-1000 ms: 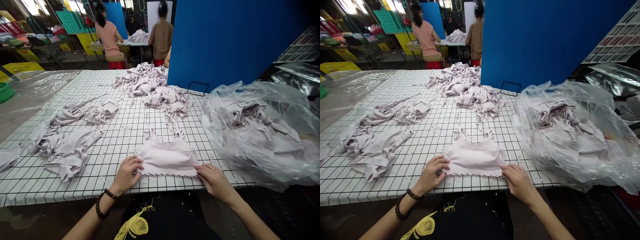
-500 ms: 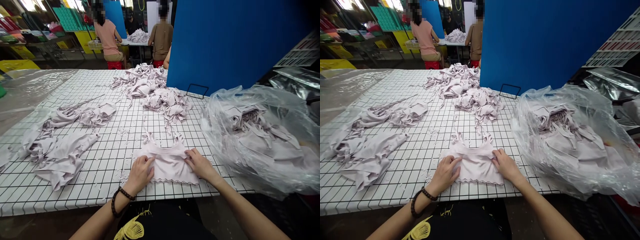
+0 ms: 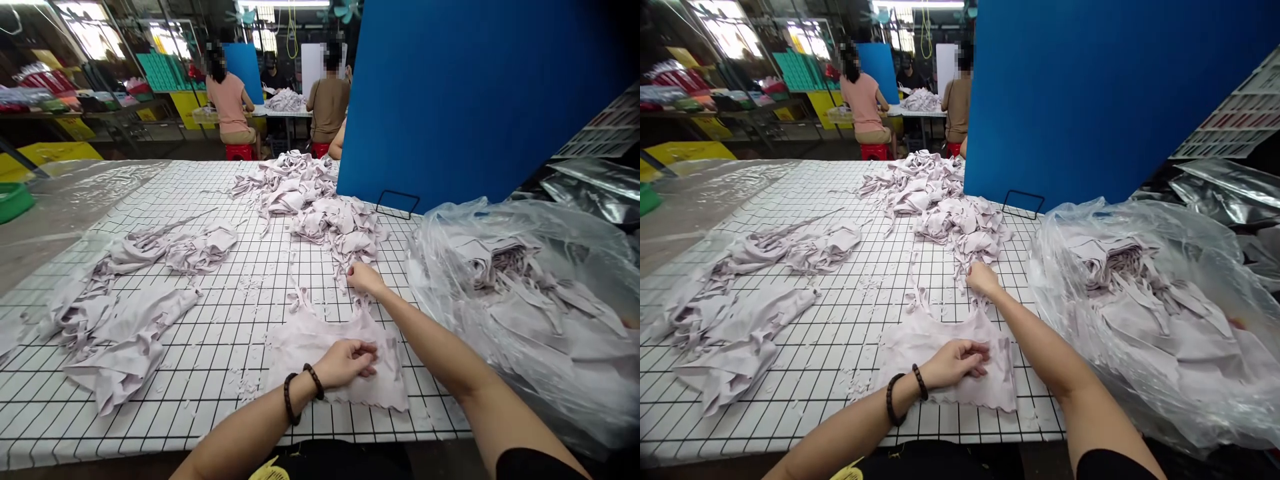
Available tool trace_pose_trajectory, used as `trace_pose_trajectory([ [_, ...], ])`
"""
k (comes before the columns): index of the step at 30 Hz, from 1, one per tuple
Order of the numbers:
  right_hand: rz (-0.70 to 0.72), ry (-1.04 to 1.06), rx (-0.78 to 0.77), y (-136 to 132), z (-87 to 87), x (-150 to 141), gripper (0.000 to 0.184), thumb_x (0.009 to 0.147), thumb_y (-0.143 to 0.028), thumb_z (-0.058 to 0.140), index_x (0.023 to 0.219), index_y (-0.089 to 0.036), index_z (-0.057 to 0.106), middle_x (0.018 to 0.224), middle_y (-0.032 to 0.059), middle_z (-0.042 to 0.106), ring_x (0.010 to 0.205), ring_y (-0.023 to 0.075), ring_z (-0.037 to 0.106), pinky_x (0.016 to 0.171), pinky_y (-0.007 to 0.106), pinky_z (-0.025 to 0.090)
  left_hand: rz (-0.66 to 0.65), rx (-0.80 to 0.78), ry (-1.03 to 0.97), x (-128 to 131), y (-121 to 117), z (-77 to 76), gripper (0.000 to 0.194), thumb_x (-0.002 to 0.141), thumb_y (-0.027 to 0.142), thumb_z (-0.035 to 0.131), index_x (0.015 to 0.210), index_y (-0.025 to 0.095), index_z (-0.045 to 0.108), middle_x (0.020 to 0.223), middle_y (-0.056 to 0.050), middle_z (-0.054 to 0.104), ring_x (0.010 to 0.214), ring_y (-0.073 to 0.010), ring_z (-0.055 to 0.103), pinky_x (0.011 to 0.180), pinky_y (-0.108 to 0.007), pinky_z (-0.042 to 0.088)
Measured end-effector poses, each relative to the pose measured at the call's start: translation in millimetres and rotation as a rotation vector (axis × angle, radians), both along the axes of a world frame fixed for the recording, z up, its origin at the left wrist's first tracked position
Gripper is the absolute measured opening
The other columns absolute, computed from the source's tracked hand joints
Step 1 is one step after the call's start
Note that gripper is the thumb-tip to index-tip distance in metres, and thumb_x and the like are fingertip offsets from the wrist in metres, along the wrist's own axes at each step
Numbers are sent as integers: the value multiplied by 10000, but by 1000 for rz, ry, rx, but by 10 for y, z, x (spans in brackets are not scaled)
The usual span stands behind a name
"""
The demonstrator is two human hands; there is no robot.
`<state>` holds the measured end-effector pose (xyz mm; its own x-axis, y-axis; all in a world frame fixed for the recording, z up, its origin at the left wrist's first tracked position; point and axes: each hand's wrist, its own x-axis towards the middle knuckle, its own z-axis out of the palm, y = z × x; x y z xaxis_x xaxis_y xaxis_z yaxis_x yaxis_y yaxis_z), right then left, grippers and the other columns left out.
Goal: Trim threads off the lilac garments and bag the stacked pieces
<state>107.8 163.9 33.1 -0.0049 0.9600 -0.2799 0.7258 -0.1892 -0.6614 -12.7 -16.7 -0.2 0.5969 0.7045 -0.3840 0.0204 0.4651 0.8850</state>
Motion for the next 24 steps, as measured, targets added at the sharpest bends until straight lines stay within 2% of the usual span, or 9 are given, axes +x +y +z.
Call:
trace_pose_trajectory([
  [2, -18, 88, -81, 98, -29, 22, 132, 625, -116, 630, 621, -161, 506, 655, 33, 564, 609, 134, 511, 511, 218, 357, 24, -150, -78, -10, 60, -53, 511, 768, 384, 664, 1180, 103, 554, 1096, -178, 630, 812, -186, 680, 793, -340, 522],
  [4, -24, 194, -176, 172, -17, 98, 123, 659, -137, 598, 629, -164, 482, 574, -1, 506, 457, 78, 394, 411, 193, 295, 24, -237, -120, -40, 100, -48, 553, 745, 361, 698, 1206, 105, 530, 1120, -183, 617, 818, -178, 683, 822, -341, 513],
  [8, -6, 387, -305, 277, 54, 284, 82, 751, -210, 522, 697, -158, 487, 620, 0, 526, 382, 38, 251, 324, 164, 191, 6, -330, -134, -86, 143, 7, 578, 741, 326, 702, 1230, 91, 503, 1137, -187, 611, 853, -188, 679, 887, -379, 481],
  [13, -3, 489, -298, 345, 151, 317, 138, 798, -288, 555, 795, -153, 528, 752, 24, 610, 374, 19, 255, 320, 157, 142, -5, -333, -160, -99, 146, 14, 554, 748, 338, 694, 1220, 109, 516, 1158, -182, 608, 904, -204, 668, 940, -410, 444],
  [16, 3, 480, -175, 214, 280, 207, 145, 806, -281, 574, 897, -168, 566, 803, 32, 647, 430, 46, 402, 363, 165, 253, 18, -380, -189, -128, 167, 32, 515, 780, 431, 643, 1160, 96, 552, 1107, -183, 635, 910, -214, 663, 953, -415, 425],
  [18, 153, 365, 58, -28, 393, 130, 150, 816, -260, 573, 946, -192, 601, 853, 39, 671, 622, 107, 566, 494, 195, 394, 42, -469, -261, -170, 209, 55, 556, 811, 539, 551, 1128, 83, 572, 1111, -197, 632, 943, -231, 652, 951, -410, 419],
  [20, 443, 123, 316, -378, 488, 90, 164, 836, -233, 547, 971, -231, 641, 940, 35, 687, 837, 165, 614, 652, 245, 446, 74, -581, -410, -224, 266, 74, 636, 816, 627, 464, 1145, 93, 568, 1161, -195, 610, 992, -252, 633, 931, -408, 426],
  [22, 724, -108, 418, -763, 533, 106, 203, 846, -179, 516, 974, -250, 657, 982, 28, 691, 840, 172, 618, 670, 260, 436, 112, -666, -599, -277, 324, 81, 693, 807, 674, 416, 1171, 100, 551, 1170, -178, 605, 1019, -271, 618, 918, -418, 433],
  [24, 919, -283, 466, -1090, 518, 178, 203, 858, -149, 487, 917, -238, 661, 1042, 29, 685, 785, 164, 614, 642, 265, 424, 157, -704, -743, -313, 363, 75, 716, 804, 687, 392, 1157, 85, 550, 1085, -163, 637, 979, -272, 629, 917, -432, 436],
])
